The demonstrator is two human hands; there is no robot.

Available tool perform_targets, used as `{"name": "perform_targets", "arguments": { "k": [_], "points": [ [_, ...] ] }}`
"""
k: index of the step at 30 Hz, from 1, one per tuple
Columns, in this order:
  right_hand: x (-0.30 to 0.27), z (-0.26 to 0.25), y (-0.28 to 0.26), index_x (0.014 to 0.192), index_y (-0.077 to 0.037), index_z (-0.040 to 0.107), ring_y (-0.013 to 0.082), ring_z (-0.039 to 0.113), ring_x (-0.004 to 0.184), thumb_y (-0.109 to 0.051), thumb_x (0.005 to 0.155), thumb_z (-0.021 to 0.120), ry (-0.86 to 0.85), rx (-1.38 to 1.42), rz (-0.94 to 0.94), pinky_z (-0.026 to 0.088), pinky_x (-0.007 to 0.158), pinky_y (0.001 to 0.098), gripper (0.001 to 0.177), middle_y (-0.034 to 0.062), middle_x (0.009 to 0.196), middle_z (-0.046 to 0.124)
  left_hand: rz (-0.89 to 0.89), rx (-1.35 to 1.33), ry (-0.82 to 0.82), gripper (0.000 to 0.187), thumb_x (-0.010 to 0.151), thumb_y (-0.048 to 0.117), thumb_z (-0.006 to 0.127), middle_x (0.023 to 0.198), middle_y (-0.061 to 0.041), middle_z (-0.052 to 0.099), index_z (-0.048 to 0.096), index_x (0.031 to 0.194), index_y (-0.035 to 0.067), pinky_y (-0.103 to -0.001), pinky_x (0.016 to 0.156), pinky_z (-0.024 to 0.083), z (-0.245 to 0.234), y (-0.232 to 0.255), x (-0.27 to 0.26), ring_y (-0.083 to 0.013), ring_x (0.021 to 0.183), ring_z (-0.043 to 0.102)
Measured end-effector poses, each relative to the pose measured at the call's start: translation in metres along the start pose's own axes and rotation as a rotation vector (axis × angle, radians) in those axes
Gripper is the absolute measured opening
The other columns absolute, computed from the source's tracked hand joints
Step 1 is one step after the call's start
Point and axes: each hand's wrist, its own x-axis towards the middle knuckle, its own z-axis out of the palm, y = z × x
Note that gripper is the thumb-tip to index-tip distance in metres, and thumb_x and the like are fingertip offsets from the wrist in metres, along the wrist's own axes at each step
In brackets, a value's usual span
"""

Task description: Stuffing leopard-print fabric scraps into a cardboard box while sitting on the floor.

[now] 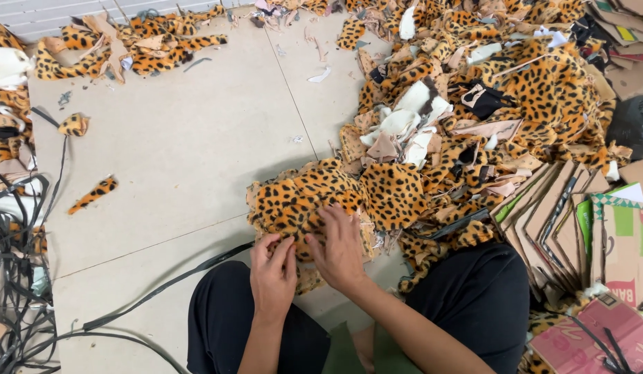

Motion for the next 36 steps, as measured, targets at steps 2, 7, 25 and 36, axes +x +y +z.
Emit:
{"name": "perform_targets", "arguments": {
  "k": [2,7,25,36],
  "points": [
    [0.011,-0.002,0.006,0.127,-0.003,0.055,0.0349,0.045,0.126,-0.035,0.094,0.069,-0.038,0.008,0.085,0.032,0.108,0.0511,0.048,0.0161,0.13,0.051,0.02,0.041,-0.026,0.023,0.087,0.008,0.074,0.124,-0.008,0.06,0.076,0.11,0.009,-0.034,0.08,0.053,0.003,-0.001,-0.001,-0.0238,0.099,0.061],
    [0.029,0.002,0.021,0.097,-0.005,0.071,0.0349,0.042,0.12,-0.052,0.087,0.067,-0.132,-0.028,0.205,0.024,0.105,0.0498,0.048,0.0173,0.132,0.052,0.073,0.138,-0.082,0.028,0.087,0.014,0.073,0.125,-0.006,0.059,0.075,0.115,0.014,-0.037,0.084,0.048,0.012,-0.004,-0.002,-0.0248,0.102,0.06],
    [0.013,0.016,0.022,0.134,-0.019,0.066,0.0404,0.025,0.145,-0.02,0.089,0.069,-0.016,0.068,0.127,0.009,0.117,0.0588,0.045,0.0173,0.154,0.038,0.171,0.317,-0.271,0.046,0.086,0.011,0.067,0.147,-0.002,0.051,0.066,0.132,0.016,-0.045,0.108,0.033,0.025,-0.014,-0.011,-0.026,0.131,0.047],
    [-0.012,0.017,0.014,0.159,0.001,0.031,0.0318,0.01,0.158,-0.034,0.11,0.039,-0.306,-0.099,-0.261,-0.008,0.12,0.0637,0.06,0.0151,0.168,0.028,0.098,0.14,-0.115,0.04,0.085,0.001,0.064,0.136,-0.017,0.056,0.067,0.126,0.003,-0.046,0.103,0.044,0.021,-0.017,-0.008,-0.035,0.122,0.056]
  ]
}}
